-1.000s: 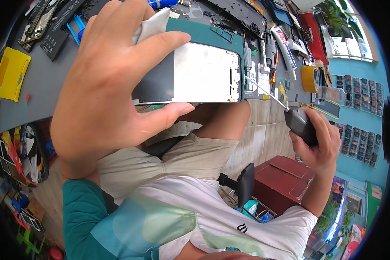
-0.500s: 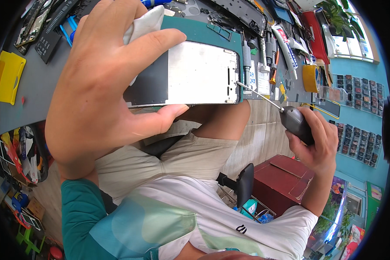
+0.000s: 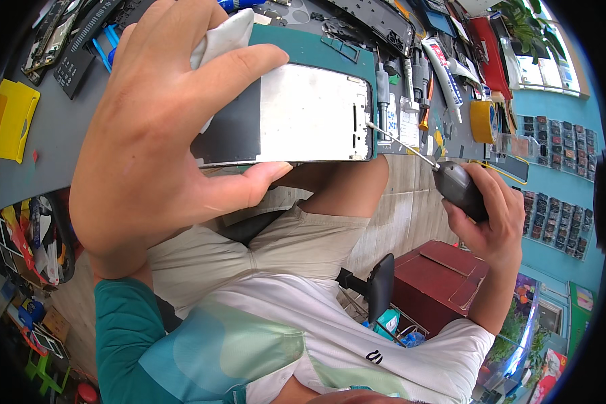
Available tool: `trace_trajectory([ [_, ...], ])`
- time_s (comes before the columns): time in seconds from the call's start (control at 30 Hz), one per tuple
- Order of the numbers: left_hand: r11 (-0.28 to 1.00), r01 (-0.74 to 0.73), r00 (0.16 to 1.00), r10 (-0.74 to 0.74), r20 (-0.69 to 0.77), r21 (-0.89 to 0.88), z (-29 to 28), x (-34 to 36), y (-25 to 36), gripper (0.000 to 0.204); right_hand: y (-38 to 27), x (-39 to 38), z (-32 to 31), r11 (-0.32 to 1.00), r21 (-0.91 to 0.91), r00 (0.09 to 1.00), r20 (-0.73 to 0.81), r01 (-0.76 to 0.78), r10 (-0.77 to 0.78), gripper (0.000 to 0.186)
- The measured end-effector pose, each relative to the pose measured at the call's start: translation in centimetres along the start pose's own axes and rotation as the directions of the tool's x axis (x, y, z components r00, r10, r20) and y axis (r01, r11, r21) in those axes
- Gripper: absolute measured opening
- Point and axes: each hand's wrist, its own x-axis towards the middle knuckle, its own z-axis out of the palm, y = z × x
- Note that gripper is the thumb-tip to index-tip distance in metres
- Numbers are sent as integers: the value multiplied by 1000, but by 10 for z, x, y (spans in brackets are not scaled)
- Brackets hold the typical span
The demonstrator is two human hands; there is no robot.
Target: The person removes a small component from a disassembled mobile phone, wipes the back cover with a cloth, and uses a power screwdriver to remove screws from the device's frame. The person then uses a manual screwdriver to remove additional screws from the phone's back cover.
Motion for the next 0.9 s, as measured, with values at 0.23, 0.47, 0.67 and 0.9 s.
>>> trace_trajectory([
  [0.23, 1000, -5, 1000, 5, -11, 13, 0, -1, 0, 82, 1, -2, 3, 1000, -24, 1000, -10, -4, 3, 55],
  [0.47, 1000, 23, 1000, -23, 10, 13, 0, -1, 1, 81, 2, -5, 5, 999, 5, 999, 0, -36, 36, 55],
  [0.67, 1000, 12, 1000, -12, -18, 17, 2, -1, 1, 81, -2, -8, 6, 999, -30, 999, -17, -33, 32, 55],
  [0.9, 995, -77, 994, 71, -86, -63, 6, -5, -5, 81, -2, -8, 7, 998, -6, 998, -5, -55, 55, 56],
])
